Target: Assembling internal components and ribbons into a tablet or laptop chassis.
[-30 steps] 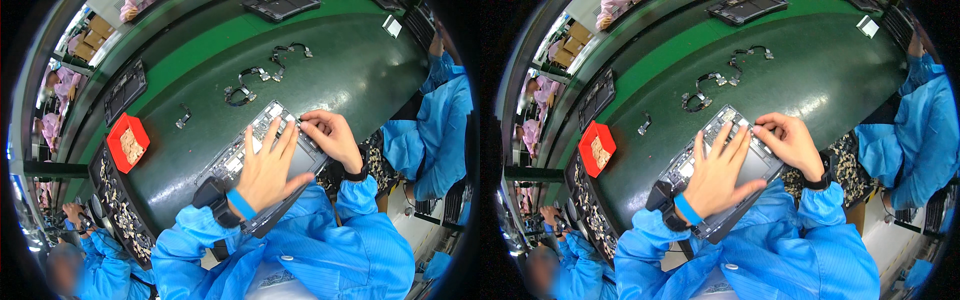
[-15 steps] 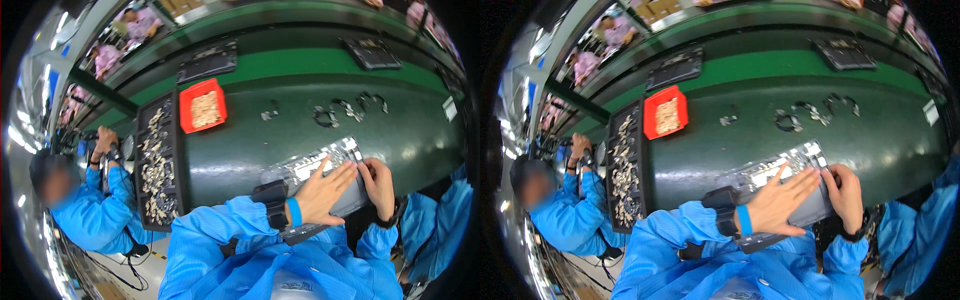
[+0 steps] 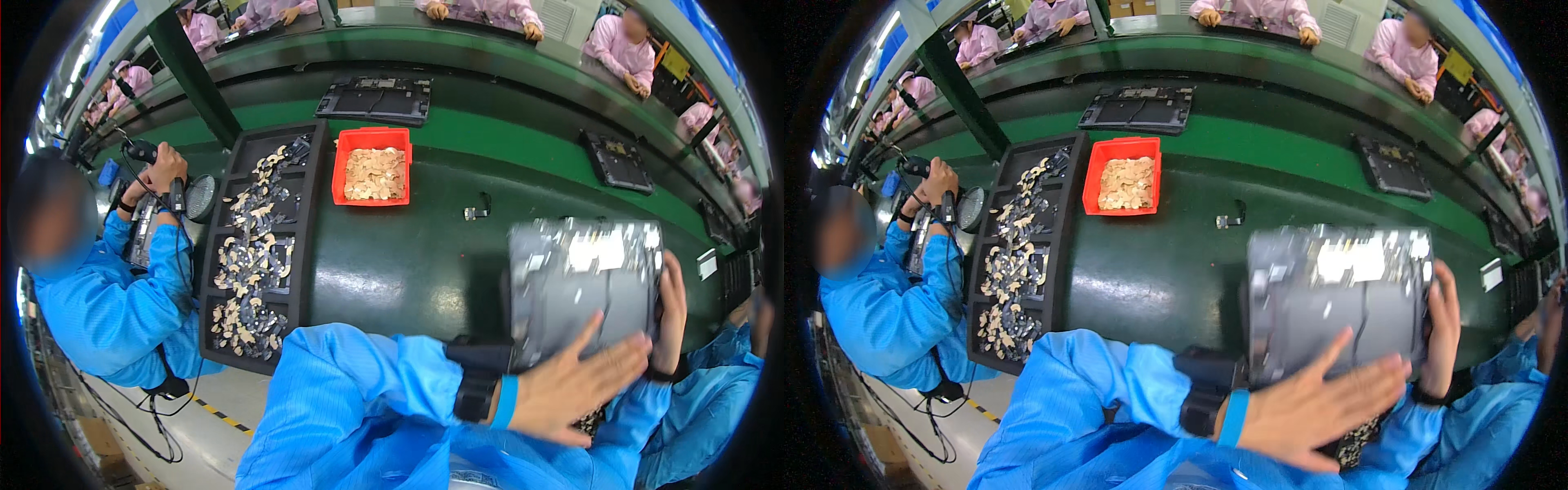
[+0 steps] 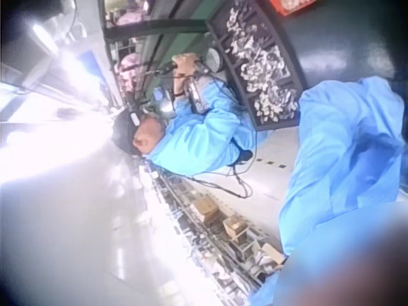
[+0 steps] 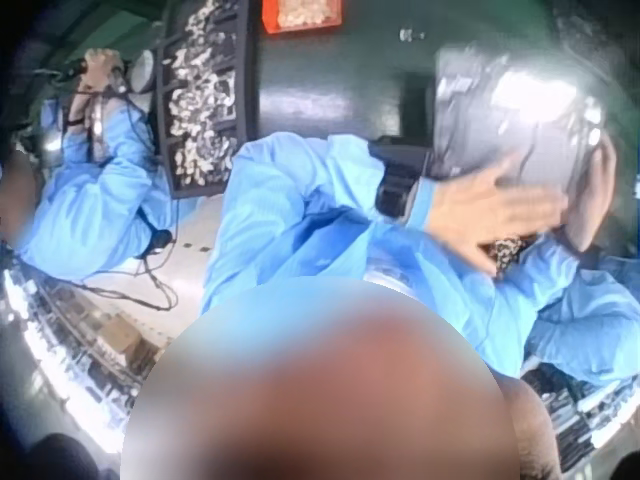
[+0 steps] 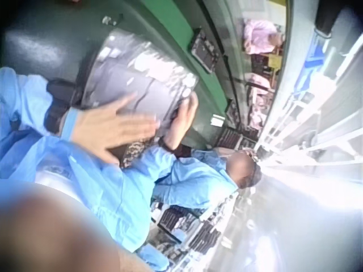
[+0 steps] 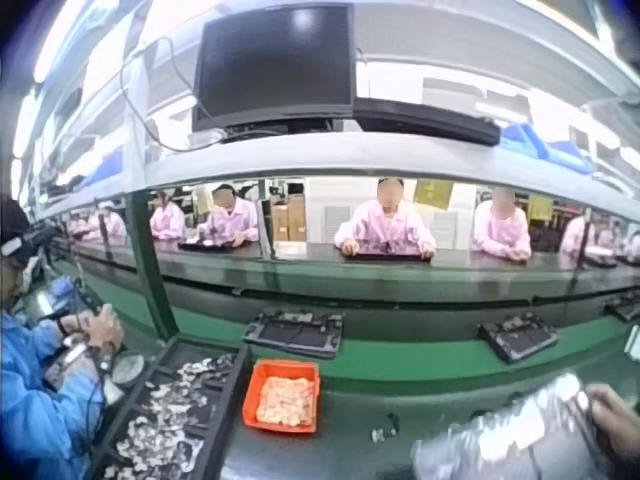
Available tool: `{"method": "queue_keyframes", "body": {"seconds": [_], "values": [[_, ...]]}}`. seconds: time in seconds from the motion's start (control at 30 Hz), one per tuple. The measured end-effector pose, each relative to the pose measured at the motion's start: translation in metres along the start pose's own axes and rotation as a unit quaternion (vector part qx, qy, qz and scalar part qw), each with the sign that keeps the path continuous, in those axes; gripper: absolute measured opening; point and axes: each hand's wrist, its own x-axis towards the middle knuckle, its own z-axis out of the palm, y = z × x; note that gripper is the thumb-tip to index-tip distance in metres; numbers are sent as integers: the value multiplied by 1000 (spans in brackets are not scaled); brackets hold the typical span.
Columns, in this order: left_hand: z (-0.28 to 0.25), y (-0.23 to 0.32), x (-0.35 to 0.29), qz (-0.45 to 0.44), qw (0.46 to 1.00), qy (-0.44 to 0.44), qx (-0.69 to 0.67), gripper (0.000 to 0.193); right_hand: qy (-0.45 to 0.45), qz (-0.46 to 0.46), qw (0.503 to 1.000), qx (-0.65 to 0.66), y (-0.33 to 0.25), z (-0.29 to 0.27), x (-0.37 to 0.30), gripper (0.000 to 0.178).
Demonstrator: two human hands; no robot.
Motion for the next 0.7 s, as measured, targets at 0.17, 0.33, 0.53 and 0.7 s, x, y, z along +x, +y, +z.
{"method": "queue_keyframes", "body": {"seconds": [0.17, 0.33, 0.53, 0.7], "values": [[23, 17, -24, 78, 993, 7, -92, 91, -53, 49, 995, 70, 6, 28, 176, 38], [75, -42, -28, -3, 999, -18, -43, 79, -20, 142, 977, 160, 111, 57, 329, 24], [121, -63, -58, -55, 994, 13, 94, 54, 76, -44, 977, -193, 173, 93, 400, 34], [156, -58, -55, -60, 986, 94, 122, 20, 18, -271, 841, -469, 103, 177, 399, 38]]}}
